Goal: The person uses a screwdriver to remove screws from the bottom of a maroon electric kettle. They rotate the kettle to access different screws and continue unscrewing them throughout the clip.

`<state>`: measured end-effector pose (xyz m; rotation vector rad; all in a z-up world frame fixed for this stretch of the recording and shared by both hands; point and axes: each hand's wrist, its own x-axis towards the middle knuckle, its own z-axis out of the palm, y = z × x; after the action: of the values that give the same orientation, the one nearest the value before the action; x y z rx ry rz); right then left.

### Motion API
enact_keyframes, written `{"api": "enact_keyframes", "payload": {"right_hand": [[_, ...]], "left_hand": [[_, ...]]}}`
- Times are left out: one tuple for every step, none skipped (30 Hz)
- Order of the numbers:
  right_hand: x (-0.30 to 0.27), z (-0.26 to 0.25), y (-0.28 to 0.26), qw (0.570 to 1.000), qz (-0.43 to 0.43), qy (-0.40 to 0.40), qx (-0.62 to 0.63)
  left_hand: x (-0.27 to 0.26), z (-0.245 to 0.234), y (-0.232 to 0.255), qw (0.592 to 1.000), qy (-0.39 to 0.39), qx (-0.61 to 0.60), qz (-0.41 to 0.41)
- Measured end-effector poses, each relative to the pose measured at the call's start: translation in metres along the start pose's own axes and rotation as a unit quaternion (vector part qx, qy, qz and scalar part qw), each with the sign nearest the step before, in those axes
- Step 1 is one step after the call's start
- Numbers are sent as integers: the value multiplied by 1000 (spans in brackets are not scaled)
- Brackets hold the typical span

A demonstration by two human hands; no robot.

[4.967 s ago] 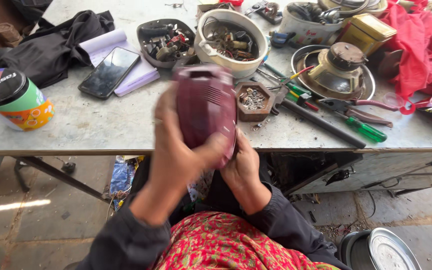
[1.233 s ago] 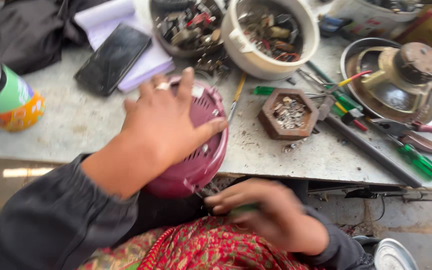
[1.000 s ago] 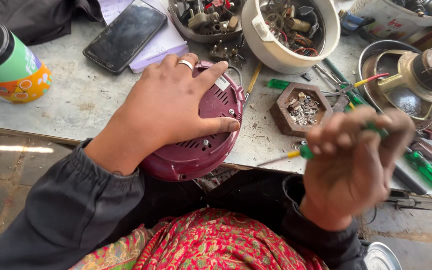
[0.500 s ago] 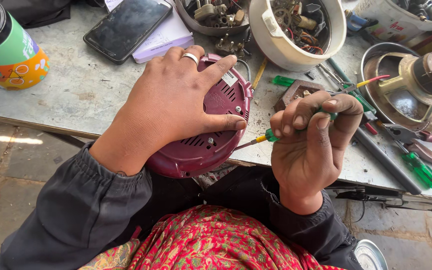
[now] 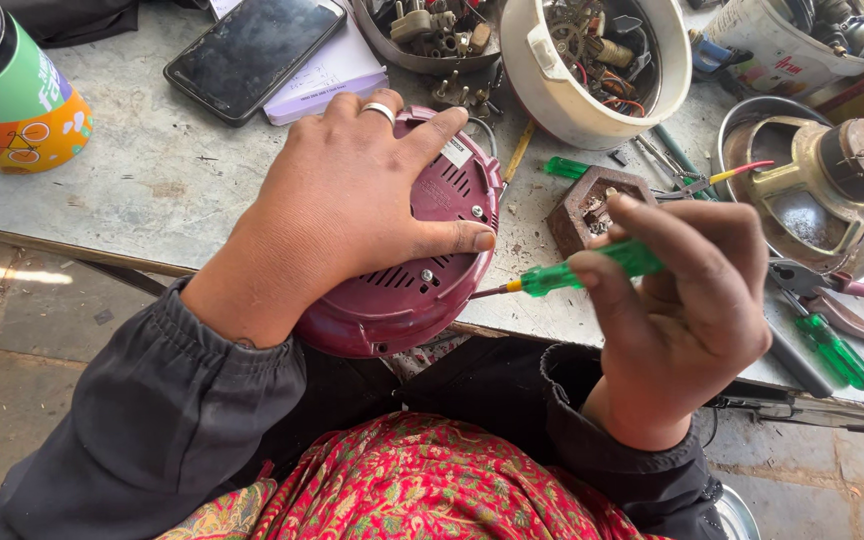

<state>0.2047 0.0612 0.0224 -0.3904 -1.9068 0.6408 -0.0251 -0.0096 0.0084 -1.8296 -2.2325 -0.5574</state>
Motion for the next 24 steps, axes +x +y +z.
{"api": "enact_keyframes", "payload": {"right_hand": [[1,-1,1,1000,5,8,-18],[3,-2,4,999,8,19,-47],[3,-2,6,998,8,23,-52],[4,-2,7,998,8,28,-57],[4,-1,9,999,6,27,-39],[4,-1,10,999,0,28,-40],[4,-1,10,999,-5,28,-40],[5,-1,10,998,-13,30,-59],[5,0,8,997,-16,28,-75],[5,0,7,995,-20,26,-92],[4,0,5,994,-20,19,-106],[2,2,3,992,-20,12,-120],[-1,5,3,1000,-3,9,-25],[-7,8,3,997,14,6,70],[-12,10,4,986,30,2,165],[-16,9,6,982,28,-16,184],[-20,6,7,978,26,-34,202],[-21,2,10,972,31,-52,227],[-21,-3,12,965,40,-72,251],[-19,-9,13,954,55,-91,280],[-16,-11,14,950,53,-106,288],[-13,-14,14,946,50,-121,296],[-6,-14,15,950,31,-133,281],[-4,-14,13,963,22,-126,236]], "left_hand": [[-1,-1,-2,1000,-8,-11,-5],[-1,-2,-2,1000,-16,-21,-9],[0,-2,-2,1000,-17,-18,-10],[1,-2,-2,1000,-19,-15,-12],[1,-3,-2,1000,-21,-12,-14],[2,-3,-2,999,-30,-7,-20],[3,-2,-1,999,-39,-3,-27],[3,-2,0,998,-49,1,-34],[3,-2,1,999,-39,7,-28],[2,-2,2,999,-29,13,-22],[2,-2,2,1000,-18,19,-15],[1,-2,3,1000,-18,18,-16],[2,-2,3,1000,-18,17,-15],[2,-3,3,1000,-19,16,-15],[2,-3,4,1000,-18,17,-14],[1,-3,5,1000,-16,18,-12],[0,-3,5,1000,-16,18,-12],[0,-3,5,1000,-15,22,-11],[0,-3,5,1000,-14,26,-10],[-1,-4,6,999,-13,31,-9],[-1,-5,6,999,-13,27,-11],[-2,-6,7,1000,-13,24,-13],[-2,-6,7,1000,-12,21,-15],[-2,-7,8,1000,-17,17,-20]]}}
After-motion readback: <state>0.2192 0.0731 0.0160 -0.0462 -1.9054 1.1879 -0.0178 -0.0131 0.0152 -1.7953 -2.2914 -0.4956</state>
